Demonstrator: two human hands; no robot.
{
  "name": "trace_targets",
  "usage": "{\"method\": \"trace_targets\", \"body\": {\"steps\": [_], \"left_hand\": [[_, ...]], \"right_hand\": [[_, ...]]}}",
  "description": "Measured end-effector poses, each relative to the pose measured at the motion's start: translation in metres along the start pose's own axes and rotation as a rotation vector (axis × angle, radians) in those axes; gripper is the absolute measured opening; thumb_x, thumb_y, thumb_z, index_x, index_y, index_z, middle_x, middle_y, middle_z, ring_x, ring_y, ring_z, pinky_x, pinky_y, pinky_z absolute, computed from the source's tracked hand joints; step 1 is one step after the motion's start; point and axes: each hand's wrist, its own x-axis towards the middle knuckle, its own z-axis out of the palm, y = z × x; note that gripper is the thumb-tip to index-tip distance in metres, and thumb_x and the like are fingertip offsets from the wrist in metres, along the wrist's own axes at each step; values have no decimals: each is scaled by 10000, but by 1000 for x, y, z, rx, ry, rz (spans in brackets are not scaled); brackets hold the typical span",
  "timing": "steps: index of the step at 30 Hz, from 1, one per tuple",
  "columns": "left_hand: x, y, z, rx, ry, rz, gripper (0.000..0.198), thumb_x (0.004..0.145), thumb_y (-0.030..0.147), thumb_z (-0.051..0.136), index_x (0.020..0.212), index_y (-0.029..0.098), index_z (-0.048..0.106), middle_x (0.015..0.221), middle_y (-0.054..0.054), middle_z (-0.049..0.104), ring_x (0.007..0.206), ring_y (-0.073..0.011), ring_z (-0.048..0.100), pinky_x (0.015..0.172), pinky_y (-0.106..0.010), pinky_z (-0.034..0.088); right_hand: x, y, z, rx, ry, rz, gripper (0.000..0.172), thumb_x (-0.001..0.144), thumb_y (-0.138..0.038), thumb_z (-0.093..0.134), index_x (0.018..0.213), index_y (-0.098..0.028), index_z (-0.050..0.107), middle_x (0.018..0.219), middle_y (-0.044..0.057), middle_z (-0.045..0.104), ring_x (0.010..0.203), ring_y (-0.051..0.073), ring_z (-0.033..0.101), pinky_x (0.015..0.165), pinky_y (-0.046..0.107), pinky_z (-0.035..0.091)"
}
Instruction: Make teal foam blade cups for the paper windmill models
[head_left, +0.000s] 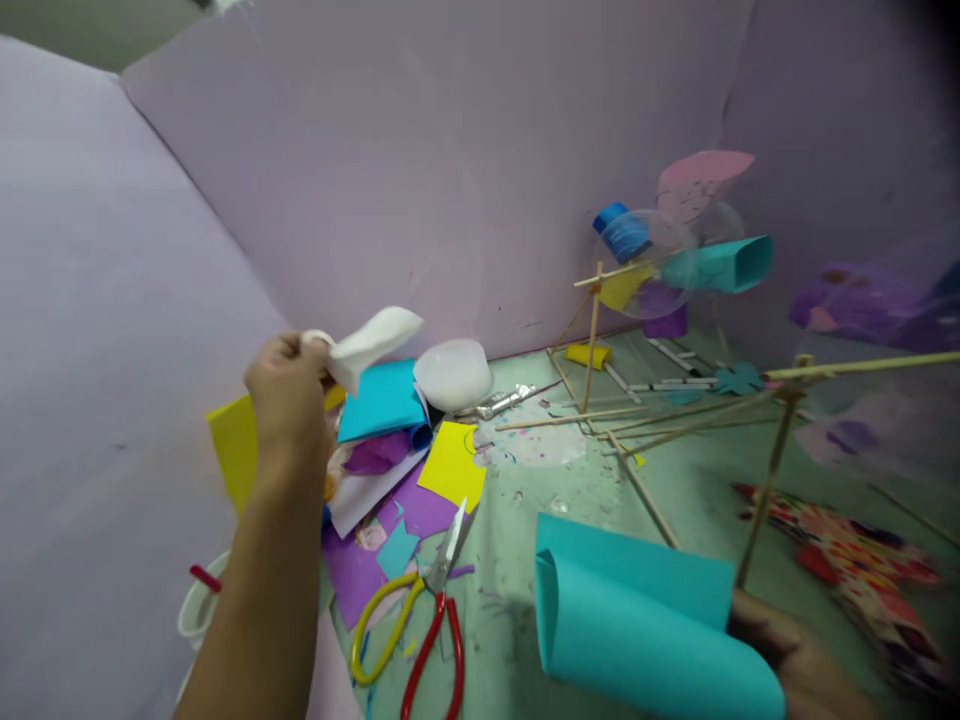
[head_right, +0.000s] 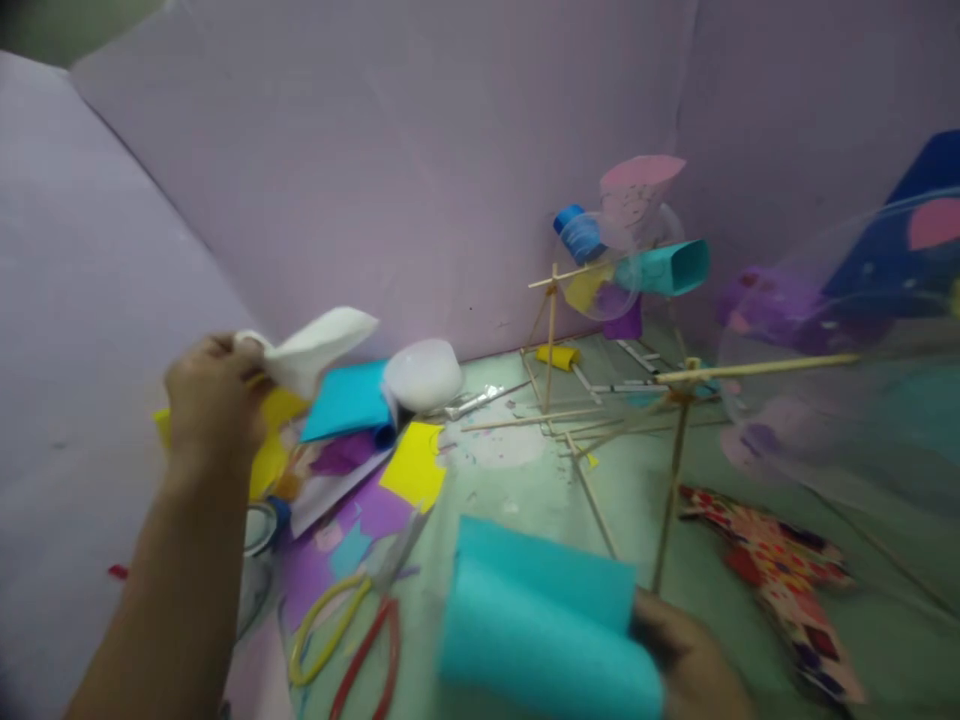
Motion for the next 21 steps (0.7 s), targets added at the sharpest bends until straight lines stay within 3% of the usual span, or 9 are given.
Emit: {"method": "trace_targets", "body": {"steps": [2,5,6,8,10,12,16,21], "left_hand": [[-68,-16,-17,46,-379,-83,83,700,227,591,756,167,578,561,59,503,510,-92,488,510,-215,436],[-162,-51,-42,218,-798,-193,116,634,200,593,749,185,582,640,13,590,580,-143,552,515,-240,441],[-185,-61,-47,286,-895,-150,222,628,154,575,844,192,609,798,-23,646,704,-174,600,606,-268,478],[-216,-77,-53,386,-1031,35,463,650,110,542,1100,215,581,1141,-86,602,956,-226,599,778,-322,483],[-227,-86,-53,490,-1131,156,464,707,87,483,1140,229,567,1187,-98,573,985,-225,599,801,-321,472],[-227,-90,-52,568,-1179,233,376,749,75,433,1048,227,604,1037,-83,623,896,-202,622,747,-292,468],[-223,-95,-52,702,-1120,371,227,811,130,397,867,201,605,825,-63,645,782,-191,617,670,-280,432],[-224,-101,-51,819,-1075,361,206,827,188,381,769,187,579,729,-74,643,661,-230,617,571,-312,374]], "right_hand": [[-8,-10,7,136,44,-54,419,412,-95,703,766,-308,780,818,36,763,769,336,704,665,356,577],[-14,-14,10,264,45,-91,440,447,-126,719,859,-272,769,890,48,758,844,324,694,703,348,566],[-15,-13,10,277,28,-99,443,448,-118,726,866,-259,767,889,52,757,852,319,692,710,343,563],[-15,-11,9,275,-5,-126,436,461,-106,735,876,-239,762,889,58,755,875,311,685,728,341,556],[-15,-8,9,244,-20,-162,402,503,-128,742,894,-223,755,900,64,752,902,305,676,741,346,553],[-15,-7,10,199,-35,-181,378,535,-157,751,910,-211,748,911,71,749,906,303,673,739,352,555],[-15,-5,10,205,-24,-191,402,529,-177,781,927,-218,738,924,61,746,860,290,684,703,348,566],[-14,-4,8,250,-3,-205,405,525,-159,790,918,-246,740,922,40,747,860,278,687,698,329,565]]}}
